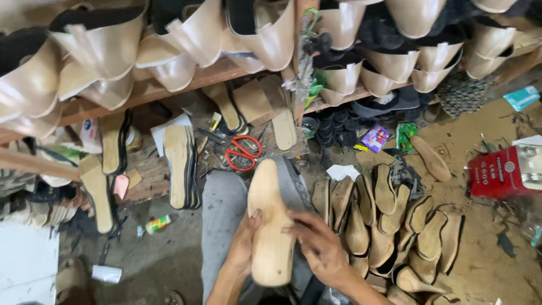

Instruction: The person repeatedly picks up shoe insoles, aligns them with a black rubber sole, and uses red-handled scissors to trim the excess rubber along the edge. Trimmed insoles are placed in a pile on the floor to the right.

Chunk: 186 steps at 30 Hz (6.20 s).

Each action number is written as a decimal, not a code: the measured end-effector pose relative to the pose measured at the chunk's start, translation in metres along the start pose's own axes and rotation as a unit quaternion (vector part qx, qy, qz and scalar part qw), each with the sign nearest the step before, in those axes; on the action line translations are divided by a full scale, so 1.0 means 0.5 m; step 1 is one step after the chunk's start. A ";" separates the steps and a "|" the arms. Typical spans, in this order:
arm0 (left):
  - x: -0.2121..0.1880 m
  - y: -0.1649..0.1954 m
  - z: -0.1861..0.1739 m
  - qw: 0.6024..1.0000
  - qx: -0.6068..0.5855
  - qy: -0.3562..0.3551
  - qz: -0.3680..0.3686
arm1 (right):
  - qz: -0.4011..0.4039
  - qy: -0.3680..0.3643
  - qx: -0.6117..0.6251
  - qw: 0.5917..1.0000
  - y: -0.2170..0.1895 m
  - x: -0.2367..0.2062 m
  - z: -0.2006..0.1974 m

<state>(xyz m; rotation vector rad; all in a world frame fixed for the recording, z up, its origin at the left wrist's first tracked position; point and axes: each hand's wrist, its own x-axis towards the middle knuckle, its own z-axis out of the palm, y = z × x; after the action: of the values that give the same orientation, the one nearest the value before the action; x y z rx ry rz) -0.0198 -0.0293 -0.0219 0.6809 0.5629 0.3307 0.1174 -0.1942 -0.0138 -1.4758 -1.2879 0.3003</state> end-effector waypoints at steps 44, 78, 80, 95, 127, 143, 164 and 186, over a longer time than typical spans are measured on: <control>0.262 0.336 -0.348 0.434 0.762 0.434 0.207 | 0.373 0.102 0.365 0.847 0.095 0.014 0.115; 0.049 0.079 -0.019 0.974 -0.094 0.051 0.199 | 0.161 -0.064 0.136 0.975 -0.069 0.105 0.111; 0.077 0.102 -0.041 0.974 -0.166 0.005 0.151 | 0.235 -0.024 0.373 0.897 -0.054 0.105 0.101; 0.164 0.153 -0.084 0.918 -0.337 -0.087 0.188 | 0.234 0.003 0.335 0.913 0.009 0.097 0.143; 0.048 0.151 0.012 0.936 -0.149 -0.196 0.253 | 0.262 -0.016 0.658 0.706 0.020 0.044 0.133; 0.129 0.166 -0.006 0.355 0.845 -0.060 0.395 | 0.089 0.088 0.086 0.988 0.037 0.153 0.059; 0.057 0.096 -0.023 0.620 0.656 0.094 0.421 | 0.019 -0.215 -0.329 0.920 -0.011 0.235 0.072; 0.052 0.080 -0.047 0.626 0.652 0.077 0.421 | 0.153 -0.381 -0.152 0.899 0.334 0.574 0.202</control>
<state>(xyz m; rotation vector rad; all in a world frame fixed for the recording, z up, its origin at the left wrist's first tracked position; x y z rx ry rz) -0.0169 0.0234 -0.0199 2.4099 0.5534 0.8768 0.2393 0.1270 -0.0623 -1.9268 -1.7644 1.0016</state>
